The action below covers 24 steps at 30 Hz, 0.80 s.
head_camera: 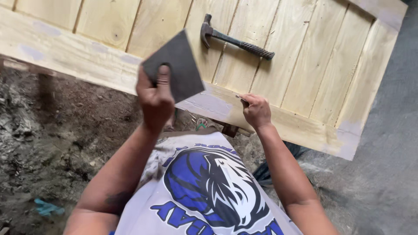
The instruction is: The person applies filler to the seams and edges of a wooden door using a putty knife and a scraper, picking up more material from a container as needed.
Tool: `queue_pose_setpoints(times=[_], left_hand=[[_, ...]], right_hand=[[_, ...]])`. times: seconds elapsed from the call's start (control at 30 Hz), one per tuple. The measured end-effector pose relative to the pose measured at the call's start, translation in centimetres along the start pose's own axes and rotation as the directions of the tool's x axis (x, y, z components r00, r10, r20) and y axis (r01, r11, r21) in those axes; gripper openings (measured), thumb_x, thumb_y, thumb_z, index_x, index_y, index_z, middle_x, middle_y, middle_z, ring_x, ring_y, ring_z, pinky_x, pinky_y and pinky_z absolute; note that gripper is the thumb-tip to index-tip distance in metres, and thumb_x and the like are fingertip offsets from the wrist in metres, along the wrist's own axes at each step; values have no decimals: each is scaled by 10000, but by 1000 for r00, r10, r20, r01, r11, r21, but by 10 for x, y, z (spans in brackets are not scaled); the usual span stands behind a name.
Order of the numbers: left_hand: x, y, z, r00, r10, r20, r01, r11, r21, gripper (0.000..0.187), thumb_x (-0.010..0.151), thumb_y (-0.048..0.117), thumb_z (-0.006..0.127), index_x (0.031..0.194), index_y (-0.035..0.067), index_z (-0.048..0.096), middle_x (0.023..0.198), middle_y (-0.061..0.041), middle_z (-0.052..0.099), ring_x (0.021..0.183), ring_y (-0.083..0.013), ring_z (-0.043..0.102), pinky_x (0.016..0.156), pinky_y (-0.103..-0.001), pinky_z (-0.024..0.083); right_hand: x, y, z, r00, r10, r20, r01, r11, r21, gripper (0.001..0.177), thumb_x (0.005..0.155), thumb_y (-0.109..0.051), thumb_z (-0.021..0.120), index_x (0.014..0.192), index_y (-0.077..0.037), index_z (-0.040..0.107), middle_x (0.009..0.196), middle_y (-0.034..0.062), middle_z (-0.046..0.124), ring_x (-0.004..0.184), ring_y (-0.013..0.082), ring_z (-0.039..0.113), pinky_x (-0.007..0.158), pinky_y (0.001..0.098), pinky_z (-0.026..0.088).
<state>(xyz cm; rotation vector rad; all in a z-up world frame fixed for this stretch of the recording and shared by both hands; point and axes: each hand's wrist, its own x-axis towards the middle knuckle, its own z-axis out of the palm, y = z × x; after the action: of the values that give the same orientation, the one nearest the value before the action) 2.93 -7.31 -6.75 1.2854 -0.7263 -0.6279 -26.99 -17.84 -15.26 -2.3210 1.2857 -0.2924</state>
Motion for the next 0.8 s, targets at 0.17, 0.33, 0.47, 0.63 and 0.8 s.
queue_pose_setpoints(times=[0.17,0.33,0.47,0.63,0.8], left_hand=[[-8,-29,-67,986,-156,-63,163,979,121,194,1143,189,550,1234,20,578,1020,-58,629,848,-140,587,736,-264,509],[-23,-49,-97,985,-159,-69,166,980,106,203,1137,160,549,1254,-4,578,1154,-61,653,1032,-152,620,936,-293,528],[-27,-56,-106,975,-202,-91,214,967,141,209,1126,163,556,1248,-3,591,1153,-63,663,1042,-152,620,946,-290,523],[-16,-59,-109,963,-255,-83,266,947,177,201,1132,176,559,1223,0,592,1109,-78,658,997,-173,620,908,-309,536],[-9,-54,-107,995,-82,-48,91,973,211,236,1147,140,544,1323,-16,566,1257,-107,653,1162,-211,622,1051,-340,504]], right_hand=[[1,12,47,997,58,-46,-65,983,-169,200,979,-143,635,1102,-133,793,1100,113,769,977,281,714,903,471,459],[-23,0,85,991,38,-126,-69,967,-245,494,716,-59,624,1188,-100,766,1219,117,723,1146,309,627,987,462,397],[-26,-1,80,983,179,-51,-185,971,-150,464,763,-54,629,1185,-168,783,1228,35,711,1174,236,606,1057,460,368],[-12,7,73,978,201,-47,-206,948,-242,512,745,-36,603,1207,-172,776,1252,44,713,1183,242,601,1056,446,361],[-21,-1,69,987,159,-24,-161,962,-220,493,742,-62,614,1199,-157,772,1207,63,730,1138,241,611,1026,441,343]])
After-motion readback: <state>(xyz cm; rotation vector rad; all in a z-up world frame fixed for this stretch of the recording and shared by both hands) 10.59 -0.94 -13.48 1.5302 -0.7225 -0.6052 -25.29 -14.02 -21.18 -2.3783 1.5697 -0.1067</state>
